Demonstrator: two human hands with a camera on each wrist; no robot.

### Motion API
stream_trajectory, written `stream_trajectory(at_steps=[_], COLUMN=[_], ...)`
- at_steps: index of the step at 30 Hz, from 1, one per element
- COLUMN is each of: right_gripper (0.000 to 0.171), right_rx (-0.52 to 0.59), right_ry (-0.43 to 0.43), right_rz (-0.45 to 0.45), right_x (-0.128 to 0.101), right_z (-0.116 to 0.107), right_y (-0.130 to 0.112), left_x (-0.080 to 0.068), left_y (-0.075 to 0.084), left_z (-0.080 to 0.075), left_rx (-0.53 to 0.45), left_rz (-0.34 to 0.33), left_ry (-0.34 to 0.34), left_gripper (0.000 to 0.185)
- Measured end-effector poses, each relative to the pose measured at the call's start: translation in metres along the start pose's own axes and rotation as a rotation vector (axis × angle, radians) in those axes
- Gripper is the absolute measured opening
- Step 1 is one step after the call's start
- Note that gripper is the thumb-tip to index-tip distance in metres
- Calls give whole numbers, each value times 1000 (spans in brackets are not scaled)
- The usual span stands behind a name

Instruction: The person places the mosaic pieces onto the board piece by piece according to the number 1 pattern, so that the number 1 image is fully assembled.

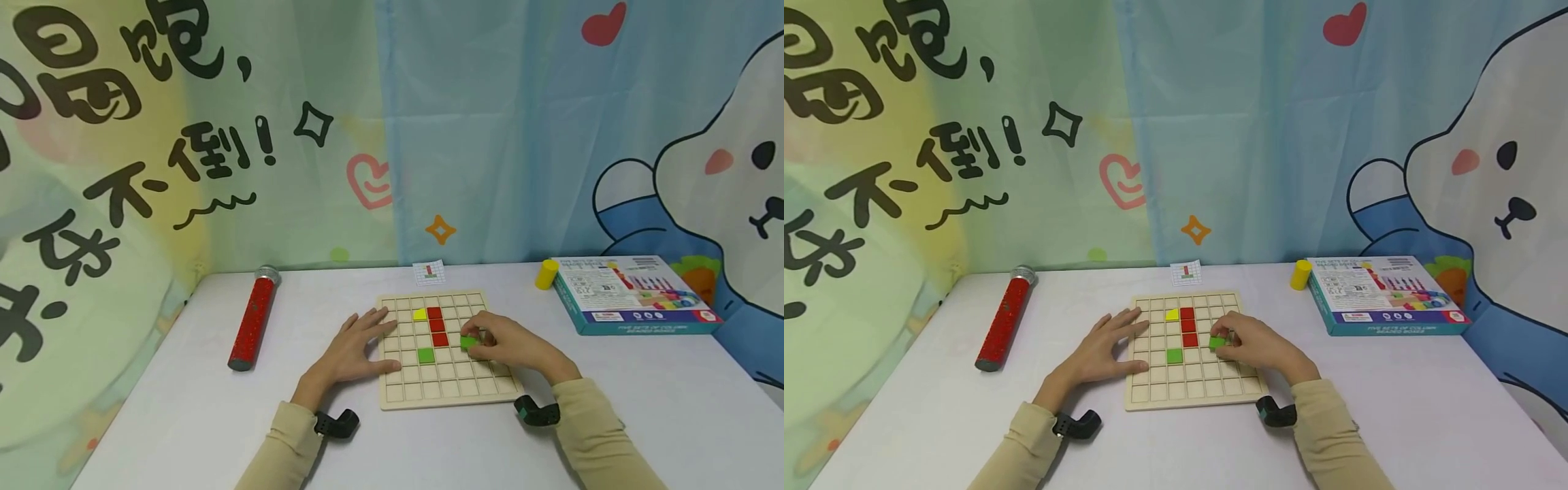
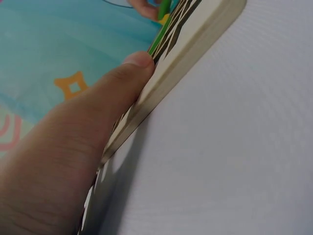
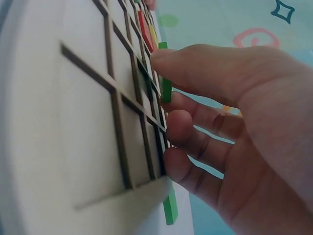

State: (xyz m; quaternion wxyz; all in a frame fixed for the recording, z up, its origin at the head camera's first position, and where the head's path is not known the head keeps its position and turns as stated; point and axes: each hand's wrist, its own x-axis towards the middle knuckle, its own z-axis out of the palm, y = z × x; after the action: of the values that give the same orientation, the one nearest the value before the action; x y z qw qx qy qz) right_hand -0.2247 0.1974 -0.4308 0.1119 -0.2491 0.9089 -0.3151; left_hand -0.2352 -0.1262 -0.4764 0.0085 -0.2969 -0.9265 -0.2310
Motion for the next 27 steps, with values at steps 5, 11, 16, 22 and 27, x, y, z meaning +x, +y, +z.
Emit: stream_trajectory(at_steps=[5, 11, 16, 22, 27], right_gripper=[29, 27, 25, 22, 19], right_rx=[-19, -8, -25, -17, -22], right_ry=[17, 23, 30, 33, 39], right_rz=[-41, -71, -98, -115, -135], right_x=[2, 5, 7, 8, 9], right_z=[5, 10, 14, 16, 18], right_y=[-5, -9, -7, -8, -12], left_x=[1, 1, 0, 0, 1], left_y=[-1, -2, -2, -4, -5], left_z=[0, 1, 1, 3, 4], left_rx=[21, 34, 24, 29, 33], left_rz=[-2, 18, 18, 12, 12], left_ry=[-1, 30, 33, 35, 39], left_gripper=[78, 76, 76, 76, 76])
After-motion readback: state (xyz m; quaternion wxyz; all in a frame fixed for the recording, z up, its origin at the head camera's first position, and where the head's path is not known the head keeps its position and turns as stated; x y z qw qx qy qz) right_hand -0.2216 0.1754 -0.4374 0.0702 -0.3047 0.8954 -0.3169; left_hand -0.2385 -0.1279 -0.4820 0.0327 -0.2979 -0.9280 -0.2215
